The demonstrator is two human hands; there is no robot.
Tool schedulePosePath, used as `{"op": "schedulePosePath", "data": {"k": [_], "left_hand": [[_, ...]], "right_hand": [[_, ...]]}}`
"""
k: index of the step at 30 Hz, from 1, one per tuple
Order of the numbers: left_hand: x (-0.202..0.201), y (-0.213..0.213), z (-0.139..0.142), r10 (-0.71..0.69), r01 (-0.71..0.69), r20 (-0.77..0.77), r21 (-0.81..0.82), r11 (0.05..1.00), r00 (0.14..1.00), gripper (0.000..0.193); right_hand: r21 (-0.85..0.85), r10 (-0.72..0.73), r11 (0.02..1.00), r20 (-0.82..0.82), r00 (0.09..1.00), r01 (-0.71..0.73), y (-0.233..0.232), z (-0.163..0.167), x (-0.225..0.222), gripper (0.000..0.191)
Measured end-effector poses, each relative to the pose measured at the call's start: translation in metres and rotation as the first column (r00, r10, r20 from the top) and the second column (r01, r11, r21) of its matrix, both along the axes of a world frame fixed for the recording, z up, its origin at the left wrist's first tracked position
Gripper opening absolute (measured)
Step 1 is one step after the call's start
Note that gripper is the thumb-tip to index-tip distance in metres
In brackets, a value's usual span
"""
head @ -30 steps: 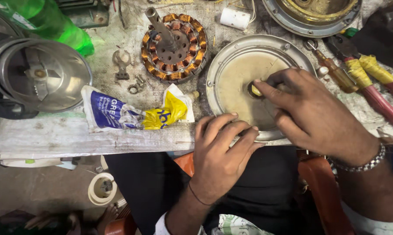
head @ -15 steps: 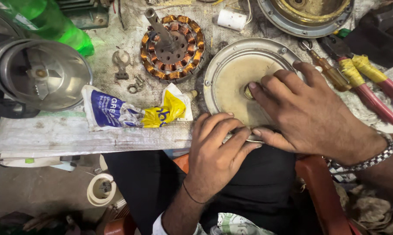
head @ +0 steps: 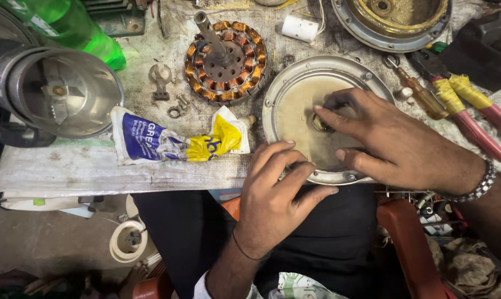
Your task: The person uses a metal file to smooth the copper windings on a motor rotor. They then place the rotor aside, pick up a motor end cap, and apply grease to the central bearing with their fingers.
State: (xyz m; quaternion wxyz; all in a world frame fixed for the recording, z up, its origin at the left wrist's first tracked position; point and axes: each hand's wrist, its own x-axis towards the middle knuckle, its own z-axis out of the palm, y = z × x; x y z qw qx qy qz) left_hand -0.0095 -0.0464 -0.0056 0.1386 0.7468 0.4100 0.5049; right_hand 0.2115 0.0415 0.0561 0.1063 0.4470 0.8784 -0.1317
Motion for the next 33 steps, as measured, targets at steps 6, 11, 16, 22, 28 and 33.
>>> {"op": "schedulePosePath", "data": {"k": [6,11,16,22,28,33], "left_hand": [[0.0,-0.001,-0.001,0.007,-0.006,0.02,-0.043,0.999,1.0,0.04],[-0.001,0.0,-0.001,-0.001,0.002,0.018,-0.053,0.999,1.0,0.042],[0.0,-0.001,0.003,0.045,-0.044,0.012,-0.046,0.998,0.999,0.045],[-0.001,-0.003,0.007,0.048,-0.046,0.027,-0.067,0.997,0.998,0.032],[-0.002,-0.002,0.002,0.026,-0.027,-0.028,-0.027,0.999,0.999,0.03],[0.0,-0.001,-0.001,-0.011,0.011,-0.096,0.003,1.0,0.995,0.021]], "right_hand": [[0.27,0.229,0.946,-0.157,0.961,-0.181,-0.006,-0.003,-0.004,0.072],[0.021,0.137,0.99,-0.439,0.888,-0.142,-0.007,0.0,0.008,0.058],[0.21,0.231,0.968,-0.52,0.823,-0.138,0.004,0.006,0.029,0.064],[0.36,0.139,0.933,-0.31,0.941,-0.02,-0.014,-0.019,0.033,0.067],[0.214,0.023,0.974,-0.416,0.909,0.074,-0.023,-0.018,0.03,0.07],[0.359,0.177,0.931,-0.268,0.947,-0.073,-0.012,-0.01,0.006,0.067]]}}
